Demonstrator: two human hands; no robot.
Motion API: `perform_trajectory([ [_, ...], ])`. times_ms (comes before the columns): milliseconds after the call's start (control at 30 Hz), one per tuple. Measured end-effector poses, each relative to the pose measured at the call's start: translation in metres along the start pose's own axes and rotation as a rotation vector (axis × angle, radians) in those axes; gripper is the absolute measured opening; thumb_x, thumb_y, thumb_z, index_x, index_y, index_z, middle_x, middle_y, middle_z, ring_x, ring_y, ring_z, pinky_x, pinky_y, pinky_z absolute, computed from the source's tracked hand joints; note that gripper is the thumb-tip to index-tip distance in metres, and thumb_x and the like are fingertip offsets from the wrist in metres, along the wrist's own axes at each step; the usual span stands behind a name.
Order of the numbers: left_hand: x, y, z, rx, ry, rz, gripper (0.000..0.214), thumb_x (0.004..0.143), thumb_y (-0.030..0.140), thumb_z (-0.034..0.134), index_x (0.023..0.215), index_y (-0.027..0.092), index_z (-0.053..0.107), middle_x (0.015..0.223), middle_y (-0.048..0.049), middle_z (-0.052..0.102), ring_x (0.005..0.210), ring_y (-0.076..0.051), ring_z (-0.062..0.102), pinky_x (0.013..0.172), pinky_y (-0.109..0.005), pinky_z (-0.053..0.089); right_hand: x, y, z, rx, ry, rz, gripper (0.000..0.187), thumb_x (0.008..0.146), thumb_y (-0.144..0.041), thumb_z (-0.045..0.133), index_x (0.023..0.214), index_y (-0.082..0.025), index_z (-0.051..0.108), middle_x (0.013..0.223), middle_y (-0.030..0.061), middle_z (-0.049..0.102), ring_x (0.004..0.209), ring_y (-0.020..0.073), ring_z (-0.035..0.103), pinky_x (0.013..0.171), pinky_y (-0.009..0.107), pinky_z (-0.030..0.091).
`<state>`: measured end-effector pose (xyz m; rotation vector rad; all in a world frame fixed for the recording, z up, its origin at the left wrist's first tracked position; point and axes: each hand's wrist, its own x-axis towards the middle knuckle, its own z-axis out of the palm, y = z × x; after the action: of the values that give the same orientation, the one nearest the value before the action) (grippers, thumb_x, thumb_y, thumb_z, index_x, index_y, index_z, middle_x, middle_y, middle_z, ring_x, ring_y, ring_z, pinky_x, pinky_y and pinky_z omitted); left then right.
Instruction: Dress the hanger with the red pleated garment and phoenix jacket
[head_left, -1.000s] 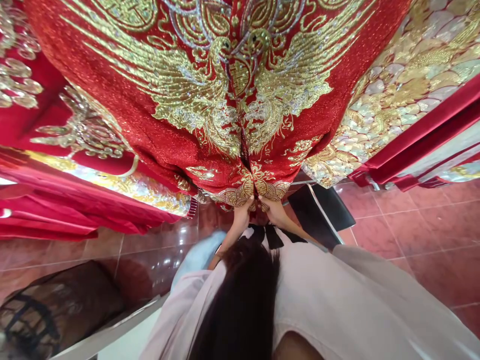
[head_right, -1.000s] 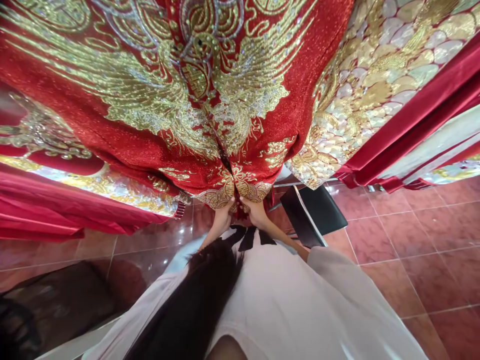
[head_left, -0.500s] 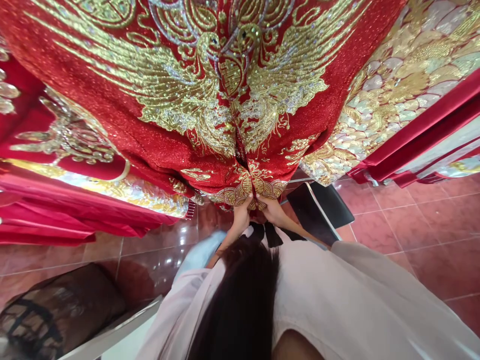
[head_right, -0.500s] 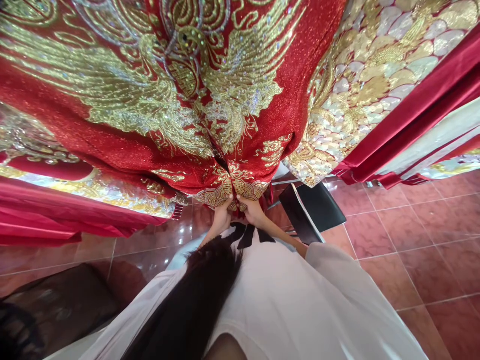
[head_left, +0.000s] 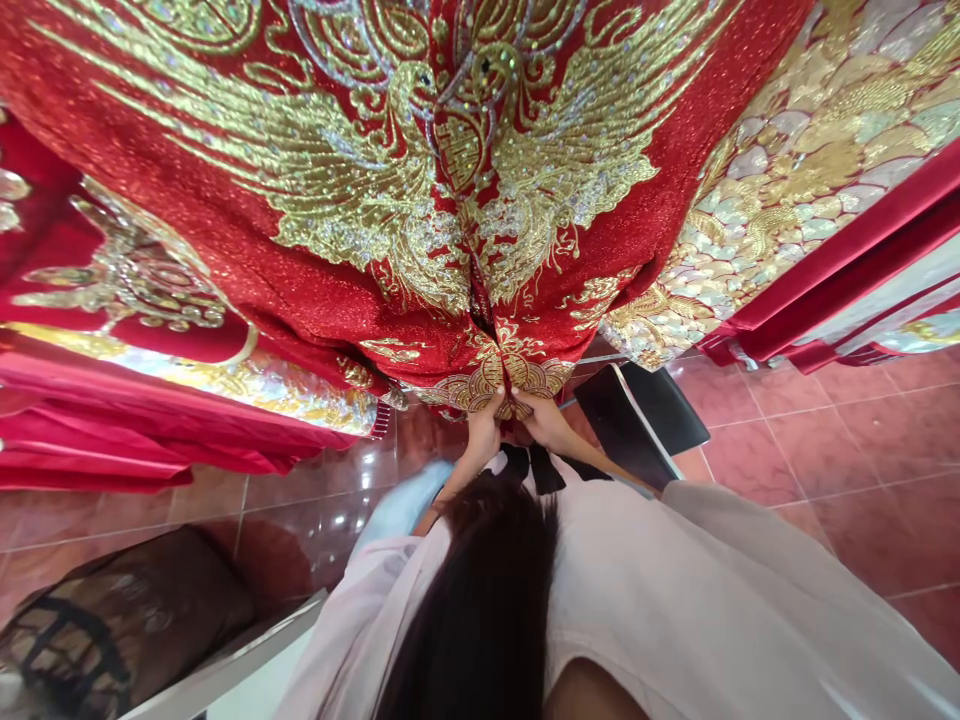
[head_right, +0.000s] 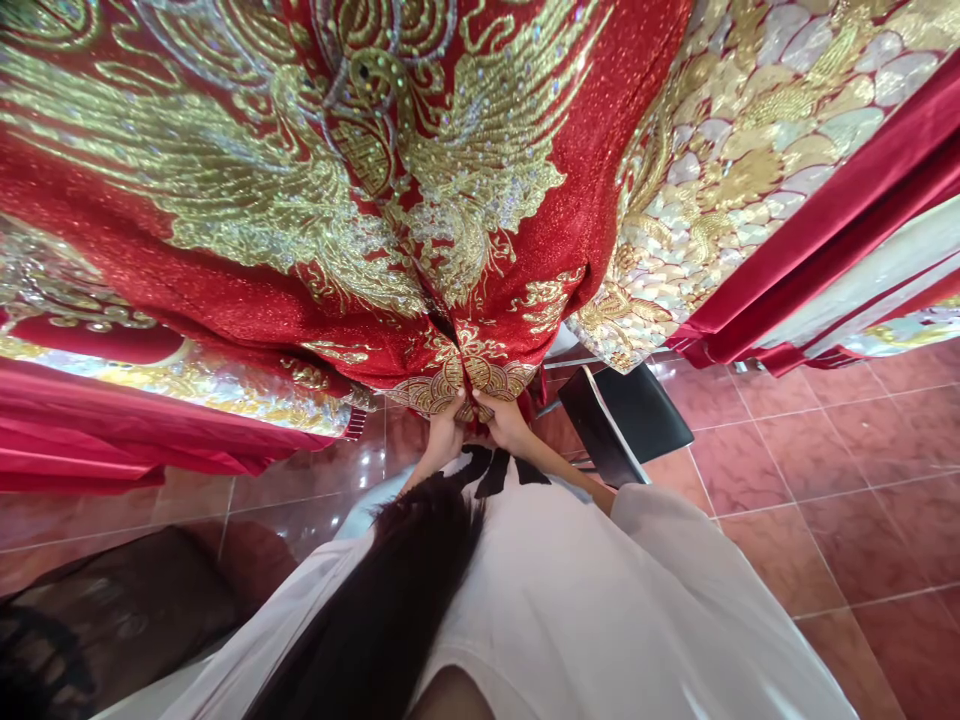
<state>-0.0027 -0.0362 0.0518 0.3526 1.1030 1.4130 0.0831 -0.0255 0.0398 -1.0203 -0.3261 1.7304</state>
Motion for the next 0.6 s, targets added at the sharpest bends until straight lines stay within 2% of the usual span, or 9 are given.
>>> perform_trajectory([
  [200, 0.0034, -0.0019, 0.0003, -0.039, 0.012, 0.001, 0.05, 0.068, 0.026, 0.08, 0.113, 0.016, 0.06, 0.112, -0.0075, 0.066, 0.112, -0.021, 0.06, 0.102, -0.035, 0.044, 0.0001, 0.0006, 0.0025, 0.017, -0.016, -0.003, 0.038, 0.057, -0.025, 0.078, 0.09, -0.017, 0.063, 0.083, 0.0013, 0.069, 0.087, 0.0188, 0.066, 0.078, 0.031, 0.055],
  [400, 0.0046, -0.0027, 0.0003, -0.098, 0.022, -0.03, 0.054, 0.066, 0.025, 0.082, 0.115, 0.017, 0.06, 0.114, -0.0067, 0.066, 0.114, -0.022, 0.059, 0.103, -0.035, 0.044, 0.0032, 0.0008, -0.0012, 0.053, -0.037, 0.055, 0.041, 0.054, -0.023, 0.08, 0.091, -0.017, 0.064, 0.081, -0.0002, 0.069, 0.085, 0.0176, 0.065, 0.08, 0.03, 0.054],
  [600, 0.0047, -0.0013, 0.0018, -0.133, 0.042, -0.089, 0.055, 0.067, 0.026, 0.082, 0.117, 0.017, 0.06, 0.118, -0.0073, 0.064, 0.118, -0.023, 0.056, 0.106, -0.037, 0.04, 0.0046, -0.0007, -0.0022, 0.089, -0.083, 0.131, 0.034, 0.055, -0.02, 0.078, 0.086, -0.016, 0.064, 0.077, 0.0008, 0.069, 0.095, 0.0206, 0.065, 0.088, 0.032, 0.053],
])
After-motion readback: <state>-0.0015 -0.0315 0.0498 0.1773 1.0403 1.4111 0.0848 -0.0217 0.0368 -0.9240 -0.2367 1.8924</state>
